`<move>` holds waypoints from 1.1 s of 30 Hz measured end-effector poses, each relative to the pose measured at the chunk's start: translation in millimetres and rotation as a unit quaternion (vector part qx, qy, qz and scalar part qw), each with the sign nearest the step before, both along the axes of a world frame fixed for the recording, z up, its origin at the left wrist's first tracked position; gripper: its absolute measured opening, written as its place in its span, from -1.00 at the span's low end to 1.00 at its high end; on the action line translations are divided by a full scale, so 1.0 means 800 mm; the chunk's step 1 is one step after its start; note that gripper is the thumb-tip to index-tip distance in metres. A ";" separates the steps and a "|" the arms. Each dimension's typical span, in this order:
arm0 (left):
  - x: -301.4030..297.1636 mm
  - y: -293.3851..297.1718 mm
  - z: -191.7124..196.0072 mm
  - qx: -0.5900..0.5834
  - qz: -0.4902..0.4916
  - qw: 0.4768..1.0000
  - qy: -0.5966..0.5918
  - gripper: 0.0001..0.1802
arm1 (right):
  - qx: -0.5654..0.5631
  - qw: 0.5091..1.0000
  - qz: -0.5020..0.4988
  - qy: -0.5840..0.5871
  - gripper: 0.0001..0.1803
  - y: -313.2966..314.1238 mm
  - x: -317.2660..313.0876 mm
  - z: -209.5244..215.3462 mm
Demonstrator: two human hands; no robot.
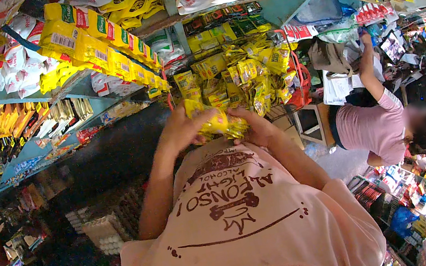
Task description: The person removes yellow snack packets from a cardboard box and places them onto a shelf in a store. They repeatedly pick up packets, arrange them on the shelf, and continue restocking until the box is empty.
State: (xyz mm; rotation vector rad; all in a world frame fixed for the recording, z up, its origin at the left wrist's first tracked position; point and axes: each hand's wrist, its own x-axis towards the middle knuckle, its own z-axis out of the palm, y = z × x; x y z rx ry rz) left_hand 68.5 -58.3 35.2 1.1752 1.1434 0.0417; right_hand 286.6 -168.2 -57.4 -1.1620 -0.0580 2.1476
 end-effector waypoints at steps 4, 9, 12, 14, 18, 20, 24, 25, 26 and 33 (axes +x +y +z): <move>-0.024 0.003 -0.083 -0.159 0.141 0.976 -0.038 -0.50 | 0.065 0.991 0.067 -0.095 -0.38 0.000 0.000 -0.030; -0.037 -0.018 -0.134 -0.252 0.158 0.954 -0.048 -0.56 | 0.036 0.984 0.105 -0.141 -0.29 0.009 0.008 -0.034; -0.049 -0.022 -0.158 -0.241 0.120 0.960 -0.078 -0.48 | 0.121 0.969 0.115 -0.181 -0.19 -0.004 0.012 -0.068; -0.052 -0.023 -0.169 -0.206 0.098 0.968 -0.109 -0.43 | 0.040 0.981 0.057 -0.179 -0.14 0.012 0.011 -0.046; -0.025 -0.022 -0.136 -0.210 0.173 0.951 -0.145 -0.39 | 0.317 0.834 0.098 -0.440 -0.06 0.020 0.017 -0.027; -0.017 -0.022 -0.128 -0.127 0.184 0.958 -0.181 -0.38 | 0.407 0.805 0.043 -0.429 -0.01 0.020 0.017 -0.020; 0.005 -0.009 -0.088 -0.024 0.252 0.937 -0.239 -0.40 | 0.271 0.920 -0.096 -0.266 -0.16 0.025 -0.004 0.042; 0.002 -0.008 -0.088 -0.039 0.265 0.924 -0.272 -0.42 | 0.298 0.897 -0.158 -0.287 -0.21 0.023 -0.011 0.045; 0.001 -0.007 -0.087 -0.055 0.275 0.910 -0.307 -0.43 | 0.322 0.868 -0.222 -0.307 -0.27 0.022 -0.018 0.048; -0.009 -0.001 -0.040 0.192 0.194 0.868 -0.414 -0.41 | 0.475 0.778 -0.212 -0.352 -0.71 0.023 -0.005 0.126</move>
